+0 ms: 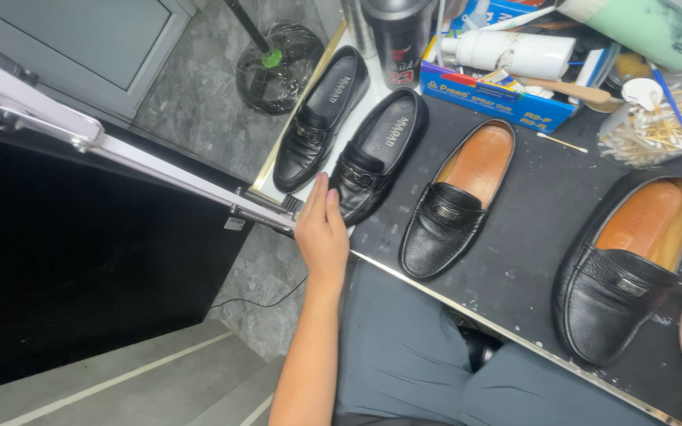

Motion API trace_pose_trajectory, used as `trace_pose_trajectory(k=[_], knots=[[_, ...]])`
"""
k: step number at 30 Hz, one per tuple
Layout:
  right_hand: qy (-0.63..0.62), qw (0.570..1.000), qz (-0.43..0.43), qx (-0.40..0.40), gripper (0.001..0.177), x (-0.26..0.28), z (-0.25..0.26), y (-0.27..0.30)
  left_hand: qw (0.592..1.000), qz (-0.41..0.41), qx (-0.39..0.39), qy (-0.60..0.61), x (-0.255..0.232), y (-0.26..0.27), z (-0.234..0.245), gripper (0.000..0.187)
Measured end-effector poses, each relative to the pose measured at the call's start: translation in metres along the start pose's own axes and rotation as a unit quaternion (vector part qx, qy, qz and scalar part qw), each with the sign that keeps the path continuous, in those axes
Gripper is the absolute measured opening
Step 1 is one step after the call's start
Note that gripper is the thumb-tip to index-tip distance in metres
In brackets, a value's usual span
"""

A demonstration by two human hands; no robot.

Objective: The person cleans a pair of black leather loafers using a small green sponge and a white liquid from a bottle. They wipe the exterior and interior of the shoes, focusing on the toe, sides, and metal buckle area, then place the shoes back on the table.

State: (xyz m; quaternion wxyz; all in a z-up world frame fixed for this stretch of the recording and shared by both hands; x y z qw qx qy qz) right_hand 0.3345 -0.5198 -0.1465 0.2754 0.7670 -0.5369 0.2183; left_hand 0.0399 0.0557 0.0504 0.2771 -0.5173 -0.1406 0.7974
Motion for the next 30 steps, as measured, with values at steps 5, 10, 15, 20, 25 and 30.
trace_pose_trajectory(k=[5,10,15,20,25,30], knots=[[-0.019,1.000,-0.017,-0.004,0.023,0.006,-0.078,0.050,0.995,-0.072,-0.036,0.067,-0.059,0.021,0.023,0.029],[-0.031,0.999,0.013,-0.035,0.027,0.005,-0.145,0.061,0.951,-0.097,0.170,0.240,-0.154,0.061,-0.014,0.025],[-0.039,0.998,0.029,-0.027,0.028,0.005,-0.165,0.063,0.876,-0.182,0.340,0.291,-0.247,0.102,-0.090,0.029],[-0.058,0.997,0.035,-0.034,0.026,0.003,-0.163,0.064,0.864,-0.188,0.434,0.172,-0.275,0.136,-0.161,0.034],[-0.004,0.996,0.089,0.007,0.025,0.004,-0.176,0.071,0.837,-0.034,0.467,0.283,-0.238,0.145,-0.185,0.053],[0.120,0.979,0.165,0.012,0.031,0.005,-0.193,0.076,0.661,0.279,0.490,0.496,-0.176,0.154,-0.202,0.078]])
Point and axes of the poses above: each hand's wrist, its own y-axis away from the middle knuckle, its own z-axis out of the back of the hand, x = y × z, the point moved 6 cm from there along -y, towards the middle knuckle, and after that the axes turned 11 degrees about -x, right-handed, at the moved point
